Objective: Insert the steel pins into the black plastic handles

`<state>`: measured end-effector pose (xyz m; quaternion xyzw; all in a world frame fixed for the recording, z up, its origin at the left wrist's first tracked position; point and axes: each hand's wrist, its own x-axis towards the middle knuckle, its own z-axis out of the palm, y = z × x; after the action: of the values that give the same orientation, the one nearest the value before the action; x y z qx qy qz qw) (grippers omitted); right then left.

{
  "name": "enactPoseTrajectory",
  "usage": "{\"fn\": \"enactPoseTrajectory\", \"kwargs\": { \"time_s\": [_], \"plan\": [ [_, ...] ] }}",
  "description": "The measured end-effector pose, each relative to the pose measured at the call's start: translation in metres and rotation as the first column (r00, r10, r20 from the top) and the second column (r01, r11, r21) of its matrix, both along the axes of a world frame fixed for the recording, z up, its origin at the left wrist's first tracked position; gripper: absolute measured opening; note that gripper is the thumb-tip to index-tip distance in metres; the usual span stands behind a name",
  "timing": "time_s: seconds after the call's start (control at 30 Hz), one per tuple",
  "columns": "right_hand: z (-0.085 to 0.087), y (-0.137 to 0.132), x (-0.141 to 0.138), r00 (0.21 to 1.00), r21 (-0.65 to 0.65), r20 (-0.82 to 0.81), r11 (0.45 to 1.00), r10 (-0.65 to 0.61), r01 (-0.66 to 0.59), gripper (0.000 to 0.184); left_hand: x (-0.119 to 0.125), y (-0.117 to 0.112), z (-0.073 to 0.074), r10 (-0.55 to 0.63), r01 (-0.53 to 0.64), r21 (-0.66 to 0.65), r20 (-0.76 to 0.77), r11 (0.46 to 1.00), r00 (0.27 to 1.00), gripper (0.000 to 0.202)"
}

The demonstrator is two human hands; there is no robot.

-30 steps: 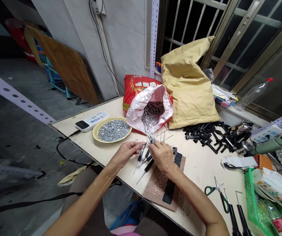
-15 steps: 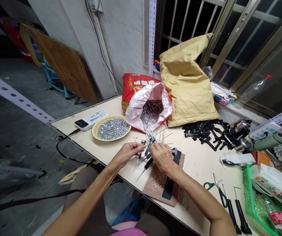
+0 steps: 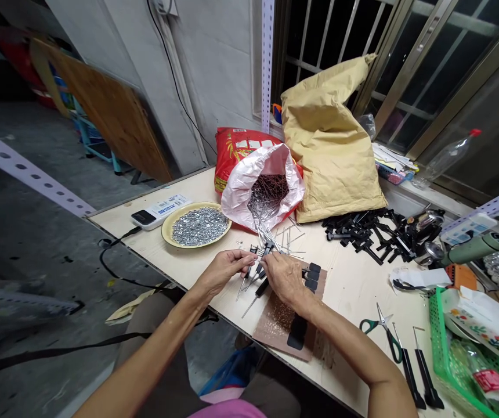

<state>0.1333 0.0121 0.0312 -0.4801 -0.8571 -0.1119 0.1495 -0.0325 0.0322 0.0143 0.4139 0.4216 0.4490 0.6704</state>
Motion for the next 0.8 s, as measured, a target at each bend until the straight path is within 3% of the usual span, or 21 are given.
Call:
{"fn": "enactPoseTrajectory", "kwargs": {
  "time_s": [0.2,0.4,0.63,0.8],
  "plan": [
    [0.0008,0.0000,-0.0003,1.000,0.059,0.024,0.998,0.009,-0.010,0.013,0.0011,-0.0009,0.0002,0.020,-0.020,-0.011,0.006,1.000,1.000,0.044],
    [-0.0009,0.0000,0.0008,1.000,-0.030,-0.030,0.999,0.009,-0.010,0.009,0.0003,-0.0009,0.0016,-0.017,0.018,-0.014,0.035,1.000,0.999,0.044],
    [-0.0021,-0.0013,0.0029,0.999,-0.006,-0.035,1.000,0.011,-0.011,0.017,0.0024,-0.0030,0.0007,-0.013,0.015,-0.046,0.052,0.999,0.999,0.041],
    [0.0058,-0.0027,0.0039,0.984,-0.069,-0.176,0.997,0.020,-0.033,0.012,0.0011,-0.0011,0.0018,-0.036,0.073,-0.166,0.216,0.983,0.976,0.043]
  ]
}}
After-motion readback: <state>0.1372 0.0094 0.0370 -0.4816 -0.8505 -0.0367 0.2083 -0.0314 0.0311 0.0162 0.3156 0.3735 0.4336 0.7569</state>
